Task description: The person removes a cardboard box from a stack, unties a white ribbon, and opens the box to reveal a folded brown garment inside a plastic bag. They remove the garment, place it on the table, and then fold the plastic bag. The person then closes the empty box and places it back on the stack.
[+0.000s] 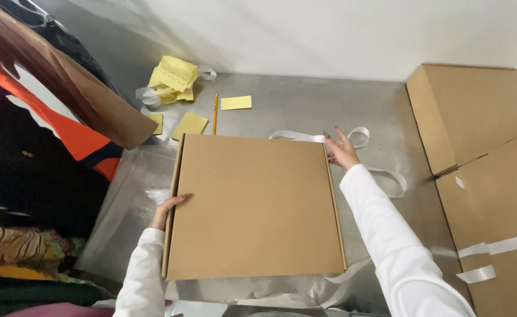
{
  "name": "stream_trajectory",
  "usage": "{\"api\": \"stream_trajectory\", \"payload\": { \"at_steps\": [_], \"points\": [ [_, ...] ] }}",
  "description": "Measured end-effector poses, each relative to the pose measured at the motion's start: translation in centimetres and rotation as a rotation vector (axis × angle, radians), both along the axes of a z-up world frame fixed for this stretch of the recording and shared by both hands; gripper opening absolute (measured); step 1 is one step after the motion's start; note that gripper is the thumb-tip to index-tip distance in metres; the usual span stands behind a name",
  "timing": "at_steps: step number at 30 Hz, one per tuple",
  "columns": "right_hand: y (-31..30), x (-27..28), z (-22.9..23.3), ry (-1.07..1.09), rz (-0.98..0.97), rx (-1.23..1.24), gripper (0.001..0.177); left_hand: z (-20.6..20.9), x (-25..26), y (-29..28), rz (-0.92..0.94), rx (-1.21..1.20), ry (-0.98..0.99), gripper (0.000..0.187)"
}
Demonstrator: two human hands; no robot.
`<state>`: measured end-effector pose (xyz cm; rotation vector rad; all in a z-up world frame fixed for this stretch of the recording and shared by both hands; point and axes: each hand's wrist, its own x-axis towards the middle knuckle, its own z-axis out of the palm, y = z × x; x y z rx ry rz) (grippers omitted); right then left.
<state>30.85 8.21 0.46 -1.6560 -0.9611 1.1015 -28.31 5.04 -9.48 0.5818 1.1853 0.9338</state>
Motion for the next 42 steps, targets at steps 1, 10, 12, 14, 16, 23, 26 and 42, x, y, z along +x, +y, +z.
{"api": "stream_trajectory", "payload": {
  "at_steps": [1, 10, 12, 14, 16, 23, 26, 42],
  "points": [
    [1.4, 0.1, -1.3, 0.005, 0.004, 0.002, 0.088, 0.8, -0.1, -0.6, 0.004, 0.002, 0.005, 0.073],
    [4.9, 8.5, -9.6, 0.070, -0.498, 0.119, 0.045, 2.0, -4.3, -1.8, 0.014, 0.053, 0.090, 0.062],
    [4.2, 13.9, -12.6, -0.371, -0.765, 0.076, 0.031, 3.3, -5.3, -3.3, 0.148, -0.006, 0.061, 0.065],
    [-0.8, 13.1, -7.2, -0.514, -0.810, 0.165, 0.028, 3.6, -7.0, -3.4, 0.185, 0.015, 0.084, 0.064],
    [-4.4, 11.7, -2.0, -0.657, -0.850, 0.258, 0.026, 3.7, -9.1, -3.2, 0.223, 0.038, 0.106, 0.062],
    [-9.1, -0.2, 4.5, -0.531, 0.082, 0.024, 0.043, 6.9, -11.7, -5.0, 0.279, 0.104, 0.224, 0.056],
    [-9.6, -7.3, 4.0, -0.702, 0.391, -0.123, 0.082, 6.4, -13.1, -5.2, 0.297, 0.096, 0.216, 0.053],
    [0.7, 1.2, -12.5, -0.762, 0.113, -0.194, 0.056, 4.2, -11.9, -5.6, 0.310, 0.009, 0.142, 0.060]
  ]
}}
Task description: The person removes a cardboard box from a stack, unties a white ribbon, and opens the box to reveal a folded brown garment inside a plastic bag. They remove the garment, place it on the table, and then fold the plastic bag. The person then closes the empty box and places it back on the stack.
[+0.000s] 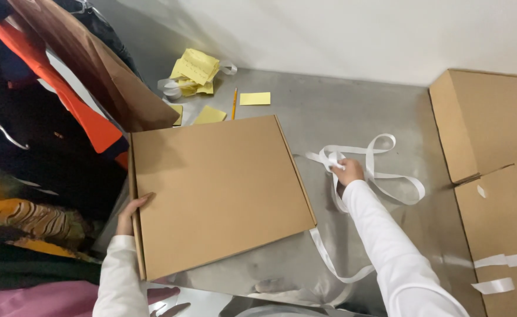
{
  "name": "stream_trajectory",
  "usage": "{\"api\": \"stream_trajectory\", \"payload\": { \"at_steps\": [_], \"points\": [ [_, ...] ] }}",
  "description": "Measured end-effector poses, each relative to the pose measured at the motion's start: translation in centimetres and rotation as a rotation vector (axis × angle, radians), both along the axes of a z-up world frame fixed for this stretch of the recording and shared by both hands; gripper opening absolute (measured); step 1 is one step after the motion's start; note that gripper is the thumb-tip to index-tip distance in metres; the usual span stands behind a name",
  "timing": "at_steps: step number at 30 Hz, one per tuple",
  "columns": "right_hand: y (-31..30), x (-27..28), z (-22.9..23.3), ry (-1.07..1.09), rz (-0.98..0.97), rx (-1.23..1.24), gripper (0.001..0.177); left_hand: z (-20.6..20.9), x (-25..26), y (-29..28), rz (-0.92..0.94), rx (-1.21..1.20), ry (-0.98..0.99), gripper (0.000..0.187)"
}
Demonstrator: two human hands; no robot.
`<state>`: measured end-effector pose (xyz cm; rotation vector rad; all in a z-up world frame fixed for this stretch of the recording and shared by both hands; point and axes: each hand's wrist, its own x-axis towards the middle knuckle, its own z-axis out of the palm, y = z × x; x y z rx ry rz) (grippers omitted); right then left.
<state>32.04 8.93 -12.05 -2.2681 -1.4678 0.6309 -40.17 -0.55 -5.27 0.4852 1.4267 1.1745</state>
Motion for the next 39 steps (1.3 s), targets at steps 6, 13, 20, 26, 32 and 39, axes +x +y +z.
{"api": "stream_trajectory", "payload": {
  "at_steps": [6, 13, 20, 26, 32, 39],
  "points": [
    [-2.7, 7.4, 10.4, 0.619, -0.257, 0.592, 0.044, 4.0, 7.6, -0.4, -0.134, 0.151, 0.070, 0.047],
    [-9.2, 10.2, 30.6, 0.822, -0.213, 1.046, 0.016, -1.2, 21.3, 5.2, -0.329, 0.124, -0.096, 0.052],
    [-12.2, 2.1, 37.9, 0.626, 0.232, 0.617, 0.025, 1.3, 33.5, 4.8, -0.509, 0.053, 0.034, 0.076],
    [-9.3, -3.8, 35.8, 0.612, 0.572, 0.294, 0.021, 1.4, 33.9, 5.1, -0.671, -0.010, 0.465, 0.114],
    [-7.4, -9.9, 38.2, 0.674, 0.814, 0.062, 0.023, 11.3, 36.6, 3.2, -0.724, 0.523, 0.352, 0.145],
    [-5.3, -14.1, 38.4, 0.894, 0.835, 0.272, 0.026, 11.5, 47.4, 2.5, -0.661, 0.934, -0.195, 0.074]
  ]
}}
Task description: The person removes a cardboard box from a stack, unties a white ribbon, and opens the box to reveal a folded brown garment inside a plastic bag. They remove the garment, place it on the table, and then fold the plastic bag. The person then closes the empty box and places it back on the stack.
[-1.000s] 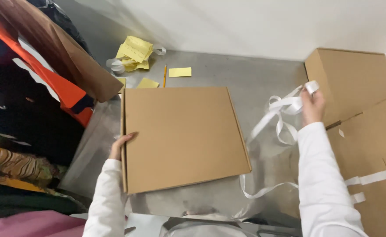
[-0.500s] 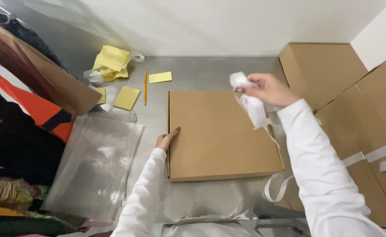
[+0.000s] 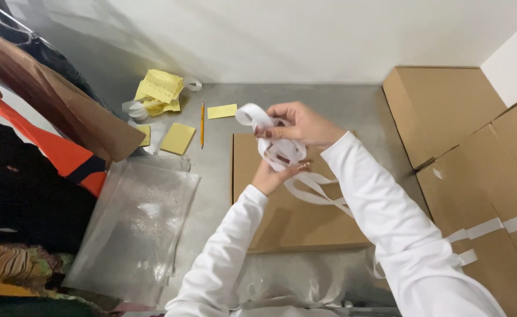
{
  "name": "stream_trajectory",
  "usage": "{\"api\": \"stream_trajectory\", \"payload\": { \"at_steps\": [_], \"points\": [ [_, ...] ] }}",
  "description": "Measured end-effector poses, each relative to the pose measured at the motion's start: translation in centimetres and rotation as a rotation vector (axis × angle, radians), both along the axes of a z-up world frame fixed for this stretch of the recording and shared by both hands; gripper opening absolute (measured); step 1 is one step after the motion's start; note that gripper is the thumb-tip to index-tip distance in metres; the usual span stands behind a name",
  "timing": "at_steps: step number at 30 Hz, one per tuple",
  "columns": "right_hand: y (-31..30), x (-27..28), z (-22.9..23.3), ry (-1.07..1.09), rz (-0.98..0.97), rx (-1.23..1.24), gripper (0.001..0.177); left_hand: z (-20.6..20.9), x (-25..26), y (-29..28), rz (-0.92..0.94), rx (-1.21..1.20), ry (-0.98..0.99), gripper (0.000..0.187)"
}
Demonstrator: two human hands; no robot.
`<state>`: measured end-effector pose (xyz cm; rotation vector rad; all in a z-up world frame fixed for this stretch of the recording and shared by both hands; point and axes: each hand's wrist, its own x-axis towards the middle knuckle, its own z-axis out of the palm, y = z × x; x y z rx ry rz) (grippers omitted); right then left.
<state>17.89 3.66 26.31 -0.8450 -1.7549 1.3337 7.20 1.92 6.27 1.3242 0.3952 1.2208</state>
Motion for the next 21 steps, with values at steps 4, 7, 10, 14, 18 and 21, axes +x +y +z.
{"api": "stream_trajectory", "payload": {
  "at_steps": [4, 7, 10, 14, 18, 21],
  "points": [
    [1.4, 4.4, -1.1, 0.165, -0.210, -0.051, 0.030, -1.0, -3.1, 3.5, -0.037, -0.147, -0.011, 0.016],
    [1.1, 6.5, -3.3, 0.198, -0.340, -0.088, 0.035, 1.3, -4.7, 4.3, 0.186, -0.088, -0.047, 0.026],
    [-0.4, 5.5, -6.3, 0.325, -0.358, -0.224, 0.040, 4.5, -4.6, 4.7, 0.224, -0.108, -0.228, 0.055],
    [-1.9, 2.7, -11.1, 0.431, -0.316, -0.502, 0.031, 8.3, -3.7, 4.3, 0.045, -0.396, -0.600, 0.038],
    [-1.8, 3.4, -13.9, 0.370, -0.320, -0.734, 0.028, 1.1, -3.8, 9.7, -0.051, -0.423, -0.525, 0.025],
    [-0.1, 6.9, -16.8, 0.181, -0.553, -0.595, 0.048, 4.2, -5.5, 8.9, -0.046, -0.399, -0.397, 0.012]
  ]
}}
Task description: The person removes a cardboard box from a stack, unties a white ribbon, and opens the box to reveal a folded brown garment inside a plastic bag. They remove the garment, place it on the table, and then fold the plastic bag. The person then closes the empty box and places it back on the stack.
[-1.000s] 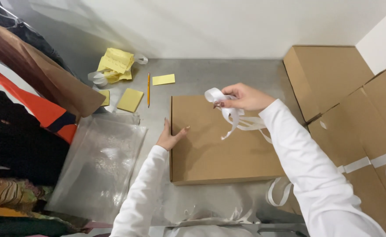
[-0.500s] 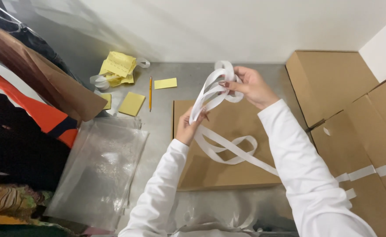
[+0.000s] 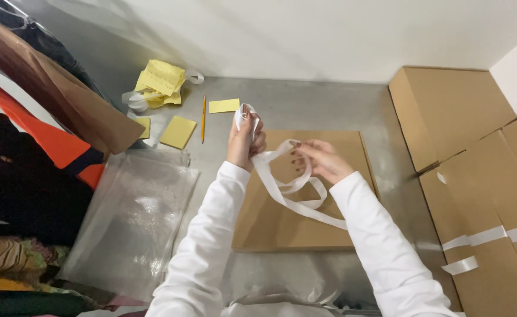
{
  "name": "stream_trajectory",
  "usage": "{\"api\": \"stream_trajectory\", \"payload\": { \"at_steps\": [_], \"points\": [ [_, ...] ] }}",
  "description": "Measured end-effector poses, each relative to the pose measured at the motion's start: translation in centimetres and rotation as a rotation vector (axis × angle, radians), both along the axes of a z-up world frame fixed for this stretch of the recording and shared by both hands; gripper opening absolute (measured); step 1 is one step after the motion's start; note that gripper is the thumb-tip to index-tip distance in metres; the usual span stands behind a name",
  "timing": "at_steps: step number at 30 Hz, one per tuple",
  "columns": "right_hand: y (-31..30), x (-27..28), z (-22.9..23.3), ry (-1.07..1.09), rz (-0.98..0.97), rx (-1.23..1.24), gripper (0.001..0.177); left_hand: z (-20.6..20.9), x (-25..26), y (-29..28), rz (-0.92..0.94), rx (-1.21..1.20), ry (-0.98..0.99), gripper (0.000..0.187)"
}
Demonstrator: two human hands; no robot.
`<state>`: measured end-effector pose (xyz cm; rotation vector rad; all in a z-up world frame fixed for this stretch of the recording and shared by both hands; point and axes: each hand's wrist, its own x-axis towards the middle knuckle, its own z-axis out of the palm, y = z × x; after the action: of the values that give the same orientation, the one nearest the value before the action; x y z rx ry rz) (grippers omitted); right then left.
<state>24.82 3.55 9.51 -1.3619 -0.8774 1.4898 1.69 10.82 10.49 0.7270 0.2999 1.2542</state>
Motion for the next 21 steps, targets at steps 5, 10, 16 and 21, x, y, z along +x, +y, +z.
{"api": "stream_trajectory", "payload": {
  "at_steps": [5, 10, 16, 21],
  "points": [
    [-1.9, -2.9, 3.6, -0.686, -0.002, 0.380, 0.080, 2.6, -1.2, -1.5, -0.126, 0.047, 0.107, 0.028],
    [-5.1, -10.8, 4.7, -0.320, 0.360, 0.530, 0.147, 3.8, -1.6, -2.1, -0.198, 0.070, 0.116, 0.041],
    [-6.3, -9.5, 4.1, -0.076, 0.610, 0.304, 0.027, -0.4, -6.3, 1.6, 0.023, 0.161, 0.364, 0.038],
    [-2.7, -2.2, 2.8, -0.254, 0.684, 0.296, 0.020, 1.1, -6.6, -2.6, -0.074, 0.093, 1.058, 0.117]
  ]
}}
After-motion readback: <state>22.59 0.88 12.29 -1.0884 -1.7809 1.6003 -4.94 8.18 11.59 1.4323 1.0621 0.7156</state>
